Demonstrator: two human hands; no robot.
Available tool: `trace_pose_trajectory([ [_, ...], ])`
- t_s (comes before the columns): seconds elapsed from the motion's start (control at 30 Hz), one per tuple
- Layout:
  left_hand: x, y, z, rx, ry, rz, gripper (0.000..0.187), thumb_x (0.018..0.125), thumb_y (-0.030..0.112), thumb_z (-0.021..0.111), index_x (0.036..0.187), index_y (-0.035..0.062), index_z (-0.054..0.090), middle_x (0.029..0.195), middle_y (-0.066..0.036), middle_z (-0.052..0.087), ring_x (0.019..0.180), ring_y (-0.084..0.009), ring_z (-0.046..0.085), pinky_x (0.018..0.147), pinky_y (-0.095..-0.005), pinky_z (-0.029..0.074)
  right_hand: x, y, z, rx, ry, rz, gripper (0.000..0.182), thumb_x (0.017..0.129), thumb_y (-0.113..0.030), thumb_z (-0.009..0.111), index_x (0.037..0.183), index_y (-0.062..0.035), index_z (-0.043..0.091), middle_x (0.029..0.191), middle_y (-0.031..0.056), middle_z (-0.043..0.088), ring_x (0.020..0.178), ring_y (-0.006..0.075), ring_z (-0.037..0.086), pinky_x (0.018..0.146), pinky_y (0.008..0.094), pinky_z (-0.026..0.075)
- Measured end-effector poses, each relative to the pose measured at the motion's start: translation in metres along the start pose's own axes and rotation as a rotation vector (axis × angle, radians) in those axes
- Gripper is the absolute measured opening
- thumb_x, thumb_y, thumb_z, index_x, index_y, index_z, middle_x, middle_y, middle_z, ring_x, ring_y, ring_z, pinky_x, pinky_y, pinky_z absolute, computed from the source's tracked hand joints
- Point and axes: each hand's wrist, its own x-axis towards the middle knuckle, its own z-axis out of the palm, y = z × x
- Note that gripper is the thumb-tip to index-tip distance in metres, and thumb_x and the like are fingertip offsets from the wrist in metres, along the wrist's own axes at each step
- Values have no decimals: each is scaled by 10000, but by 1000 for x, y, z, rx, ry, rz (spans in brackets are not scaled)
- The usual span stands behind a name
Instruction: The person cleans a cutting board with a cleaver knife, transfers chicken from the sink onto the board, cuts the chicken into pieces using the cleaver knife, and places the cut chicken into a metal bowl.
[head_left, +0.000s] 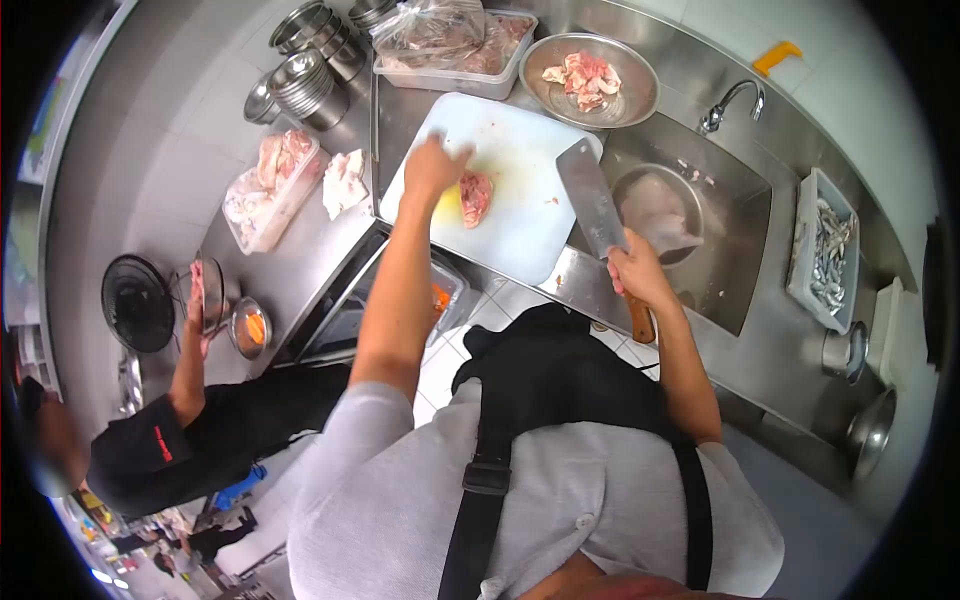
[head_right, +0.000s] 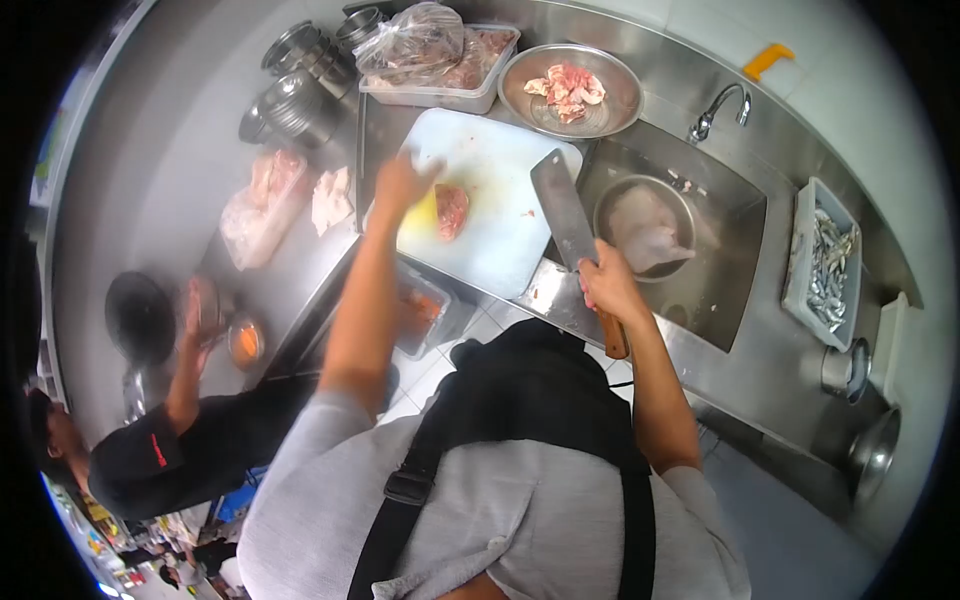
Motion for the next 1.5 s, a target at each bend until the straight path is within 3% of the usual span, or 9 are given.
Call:
trace_pose_trajectory([
  [0.07,-42,-19,30,-3,-373,-89,687,828,502,695,1138,-109,644,1038,-320,724,1031,-408,720,909,-469,562,10,27,14,-161,32,-2,222,989,-153,558,1123,23,563,695,128,633,485,223,618,477,400,501],
  [0.17,-80,-12,85,-219,-73,57,609,798,264,793,1290,-32,592,1138,-298,639,1021,-479,645,910,-500,544,28,51,32,-467,146,-176,245,991,-173,560,1120,36,566,808,241,696,667,393,699,669,512,539],
  [0.2,-84,3,77,-239,-81,85,599,795,198,790,1328,7,598,1158,-289,629,1035,-471,639,918,-487,543,22,38,30,-417,91,-15,269,996,-196,561,1135,34,571,937,304,701,885,505,674,826,579,497],
  [0.53,-87,5,79,-706,8,147,404,806,12,780,1204,64,738,1144,-167,679,1037,-293,677,891,-374,555,47,-5,48,-634,229,-346,260,1025,-213,541,1170,-3,590,918,317,693,911,535,650,816,623,484],
  [0.93,-54,-2,78,-761,-28,-114,349,814,114,845,1121,-5,726,970,-206,753,880,-318,730,815,-396,571,76,-46,65,-626,201,-507,240,1024,-214,551,1107,7,592,825,328,673,824,540,648,746,618,488],
  [1.03,-51,-3,70,-354,-142,-159,397,819,174,839,1147,-8,709,961,-230,741,887,-352,726,823,-422,571,78,-48,63,-635,179,-514,223,1024,-204,552,1085,7,589,816,320,674,820,532,652,744,613,490],
  [1.17,-52,-9,94,-541,-233,-63,404,814,115,775,1205,52,696,931,-248,722,883,-378,719,831,-434,567,88,-32,59,-659,184,-477,218,1024,-198,553,1087,7,589,817,312,678,823,525,656,749,609,492],
  [1.3,-38,5,107,-506,44,97,335,806,21,742,1139,40,712,904,-197,731,828,-311,714,798,-397,574,91,-29,56,-661,191,-463,226,1024,-197,553,1111,8,590,825,309,682,824,523,658,753,609,494],
  [1.5,-24,12,92,-702,-33,-236,331,774,57,833,1070,-24,708,929,-122,757,811,-177,702,767,-315,575,99,-45,61,-628,253,-533,248,1035,-211,543,1153,6,569,819,307,685,822,522,665,754,609,498],
])
